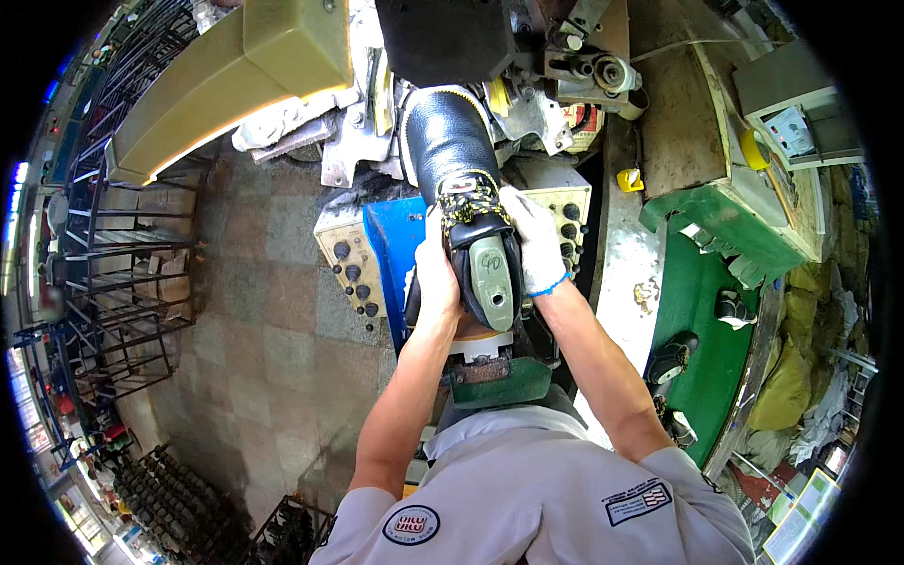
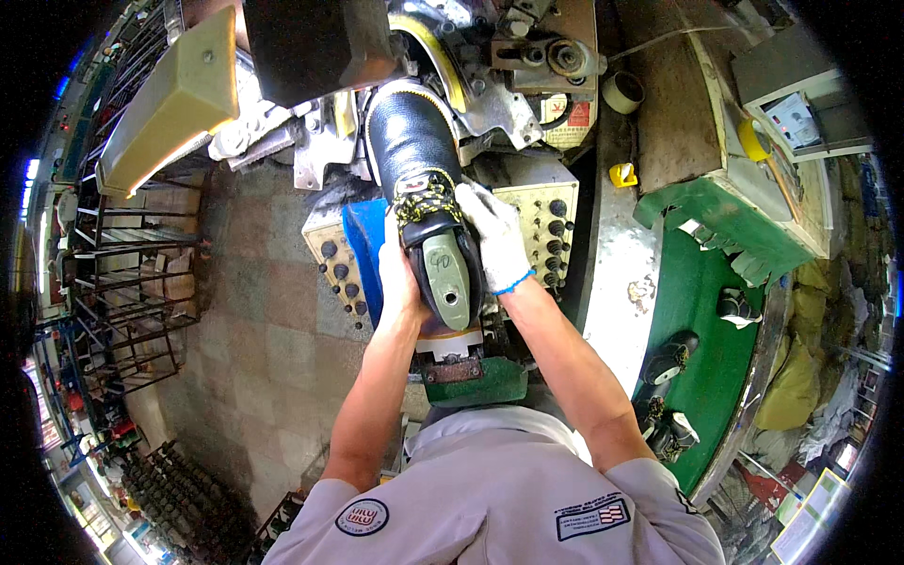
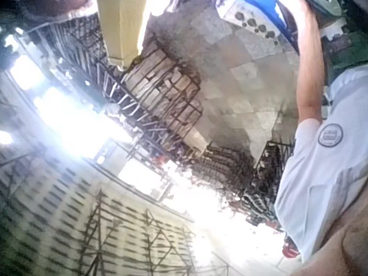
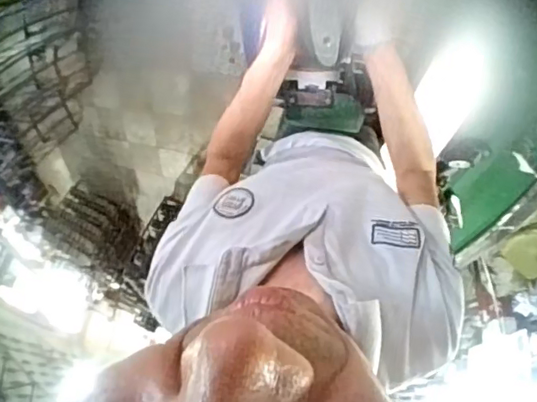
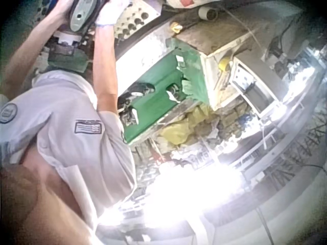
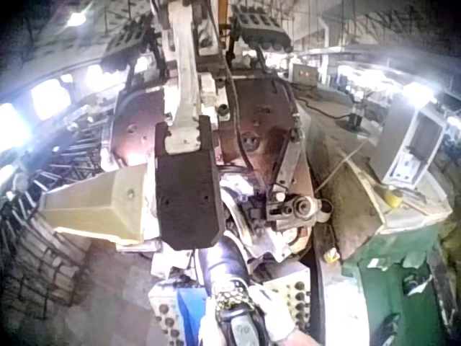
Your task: The person places a shoe upper onto a machine, uses a hand-controlled lever to press and secure parts of the shoe, and then moves the completed assembly onto a conveyor belt.
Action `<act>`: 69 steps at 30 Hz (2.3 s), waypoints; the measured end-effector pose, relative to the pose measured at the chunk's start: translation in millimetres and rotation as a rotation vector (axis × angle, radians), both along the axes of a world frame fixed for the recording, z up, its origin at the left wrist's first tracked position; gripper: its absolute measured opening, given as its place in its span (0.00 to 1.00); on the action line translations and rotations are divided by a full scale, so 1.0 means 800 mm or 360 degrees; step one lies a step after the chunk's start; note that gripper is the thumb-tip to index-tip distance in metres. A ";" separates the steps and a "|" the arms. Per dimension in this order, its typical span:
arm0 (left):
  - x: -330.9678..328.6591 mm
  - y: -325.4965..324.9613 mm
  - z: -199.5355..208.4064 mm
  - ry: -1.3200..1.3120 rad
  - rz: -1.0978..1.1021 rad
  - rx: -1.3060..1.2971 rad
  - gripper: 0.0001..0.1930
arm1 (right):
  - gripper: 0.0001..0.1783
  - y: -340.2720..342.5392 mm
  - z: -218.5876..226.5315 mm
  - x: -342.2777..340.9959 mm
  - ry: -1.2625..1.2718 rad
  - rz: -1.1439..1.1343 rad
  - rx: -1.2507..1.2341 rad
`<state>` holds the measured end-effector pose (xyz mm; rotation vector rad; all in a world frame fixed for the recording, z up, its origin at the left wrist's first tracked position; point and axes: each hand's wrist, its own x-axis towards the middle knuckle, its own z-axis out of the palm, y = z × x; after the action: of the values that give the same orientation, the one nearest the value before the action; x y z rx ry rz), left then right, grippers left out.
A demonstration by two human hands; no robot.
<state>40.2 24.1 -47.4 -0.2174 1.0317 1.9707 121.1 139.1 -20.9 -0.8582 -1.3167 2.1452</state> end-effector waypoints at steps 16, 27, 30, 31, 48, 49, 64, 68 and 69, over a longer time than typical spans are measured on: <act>-0.032 -0.008 0.015 0.0065 -0.0076 -0.0001 0.28 | 0.28 -0.016 -0.011 -0.020 -0.0047 -0.0139 -0.0008; -0.039 -0.010 0.013 0.0220 -0.0121 -0.0172 0.28 | 0.24 -0.023 -0.014 -0.022 -0.0038 -0.0138 -0.0100; -0.043 -0.008 0.002 0.0284 -0.0118 -0.0198 0.27 | 0.23 -0.024 -0.019 -0.027 0.0005 -0.0186 -0.0132; -0.044 -0.010 -0.001 0.0269 -0.0121 -0.0199 0.27 | 0.22 -0.025 -0.020 -0.026 -0.0004 -0.0172 -0.0153; -0.036 -0.009 0.014 0.0548 -0.0066 0.0057 0.23 | 0.19 -0.026 -0.025 -0.032 0.0127 -0.0184 -0.0152; -0.034 -0.010 0.017 0.0551 -0.0050 0.0036 0.23 | 0.20 -0.027 -0.023 -0.030 0.0107 -0.0174 -0.0155; 0.085 -0.230 -0.176 0.1273 -0.0028 -0.1313 0.32 | 0.32 -0.023 -0.032 0.195 0.0012 -0.0391 -0.0063; 0.102 -0.218 -0.164 0.1733 -0.0172 -0.1622 0.40 | 0.32 -0.040 -0.033 0.261 -0.0136 -0.0519 -0.0083; 0.094 -0.208 -0.162 0.1790 -0.0134 -0.1675 0.43 | 0.32 -0.044 -0.020 0.256 -0.0277 -0.0552 0.0009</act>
<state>115.3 -142.3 -177.0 0.4385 2.6749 1.1848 325.9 103.8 -37.1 -1.1973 -1.1531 1.8294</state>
